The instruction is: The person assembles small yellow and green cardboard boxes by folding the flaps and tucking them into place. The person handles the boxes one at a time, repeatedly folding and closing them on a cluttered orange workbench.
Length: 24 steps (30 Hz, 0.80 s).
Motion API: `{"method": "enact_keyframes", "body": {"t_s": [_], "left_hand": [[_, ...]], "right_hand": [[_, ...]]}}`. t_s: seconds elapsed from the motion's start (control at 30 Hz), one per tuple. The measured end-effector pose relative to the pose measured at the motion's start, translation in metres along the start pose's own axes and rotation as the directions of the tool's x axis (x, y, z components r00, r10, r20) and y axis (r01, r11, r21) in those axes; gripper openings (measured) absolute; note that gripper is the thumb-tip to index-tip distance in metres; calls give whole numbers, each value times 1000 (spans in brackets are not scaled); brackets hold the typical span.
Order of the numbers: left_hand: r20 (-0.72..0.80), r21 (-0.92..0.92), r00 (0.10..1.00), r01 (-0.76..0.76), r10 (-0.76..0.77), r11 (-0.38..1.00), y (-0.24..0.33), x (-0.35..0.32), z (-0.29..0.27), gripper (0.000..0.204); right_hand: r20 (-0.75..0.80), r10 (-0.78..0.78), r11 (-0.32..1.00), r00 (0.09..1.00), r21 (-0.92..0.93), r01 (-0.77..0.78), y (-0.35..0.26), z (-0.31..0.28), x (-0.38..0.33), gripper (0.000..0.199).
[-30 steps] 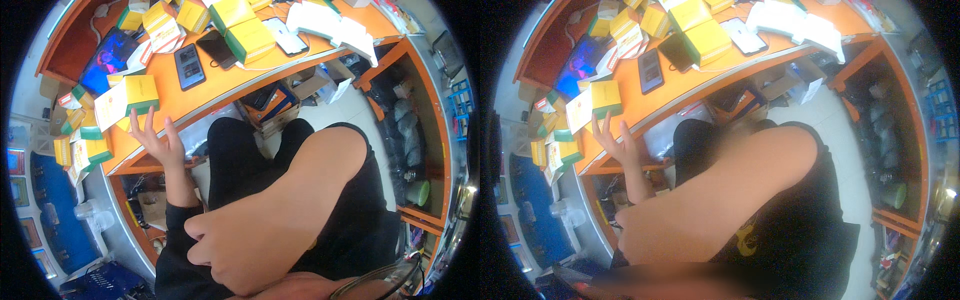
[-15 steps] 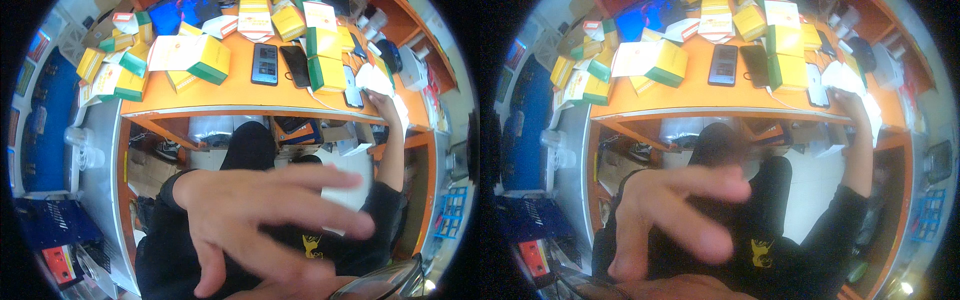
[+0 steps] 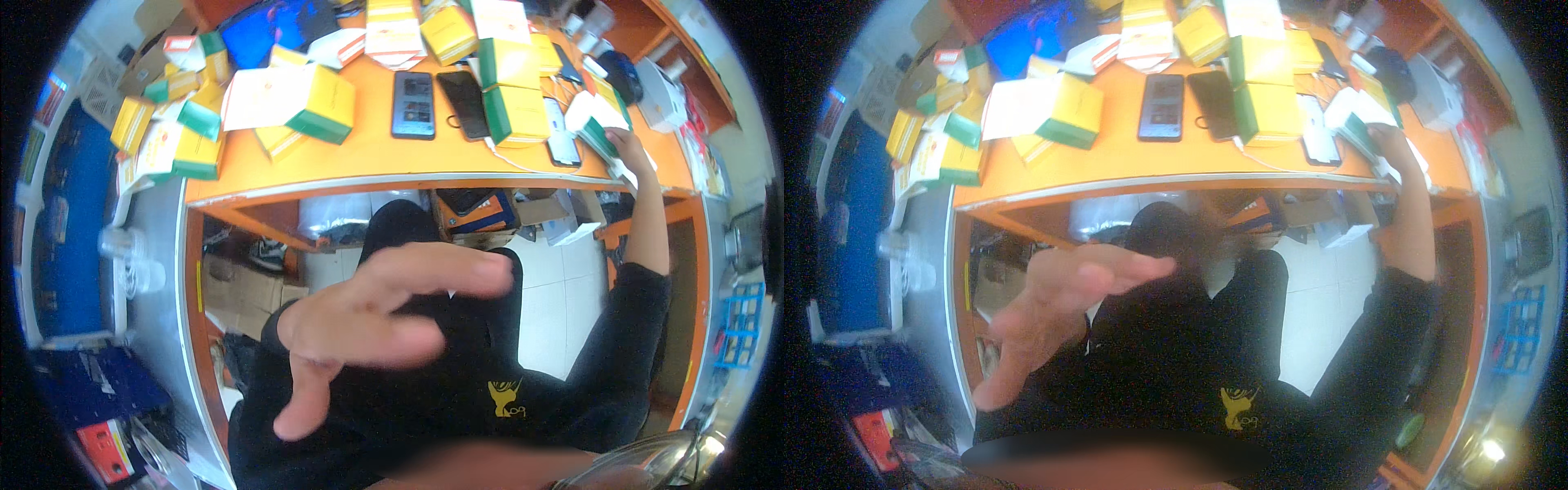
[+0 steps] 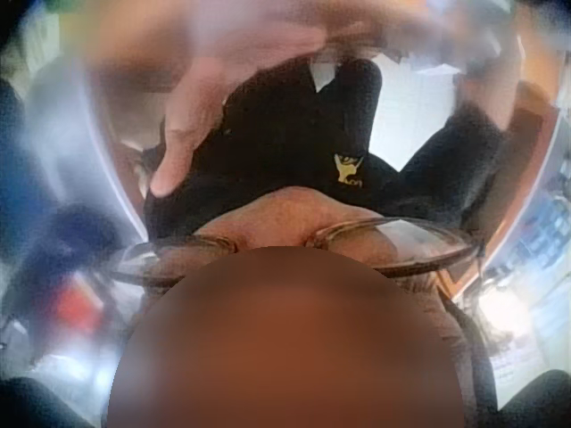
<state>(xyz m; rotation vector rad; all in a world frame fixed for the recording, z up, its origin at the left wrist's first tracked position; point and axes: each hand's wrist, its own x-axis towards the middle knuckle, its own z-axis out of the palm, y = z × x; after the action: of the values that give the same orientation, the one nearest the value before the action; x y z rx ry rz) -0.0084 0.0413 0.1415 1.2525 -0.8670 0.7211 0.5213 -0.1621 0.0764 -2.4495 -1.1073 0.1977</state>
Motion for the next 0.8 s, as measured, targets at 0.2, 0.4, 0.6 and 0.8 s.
{"method": "enact_keyframes", "body": {"t_s": [0.2, 0.4, 0.6, 0.8], "left_hand": [[-245, -10, 948, 207, -203, 978, -9, -42, 1, 104], [-230, 12, 923, 318, -307, 948, -17, -65, -12, 91], [-353, 40, 711, 662, -609, 749, -41, -61, -1, 77], [-459, 369, 793, 581, -401, 726, -83, -54, 16, 89]], "right_hand": [[-203, -114, 887, 972, -462, 8, -28, 32, -14, 32], [-449, -245, 739, 859, -661, -135, -67, 41, -36, 29], [-551, -281, 959, 785, -188, 211, -169, 50, -115, 38], [-206, -530, 682, 823, 474, 558, -261, 123, -217, 30]]}}
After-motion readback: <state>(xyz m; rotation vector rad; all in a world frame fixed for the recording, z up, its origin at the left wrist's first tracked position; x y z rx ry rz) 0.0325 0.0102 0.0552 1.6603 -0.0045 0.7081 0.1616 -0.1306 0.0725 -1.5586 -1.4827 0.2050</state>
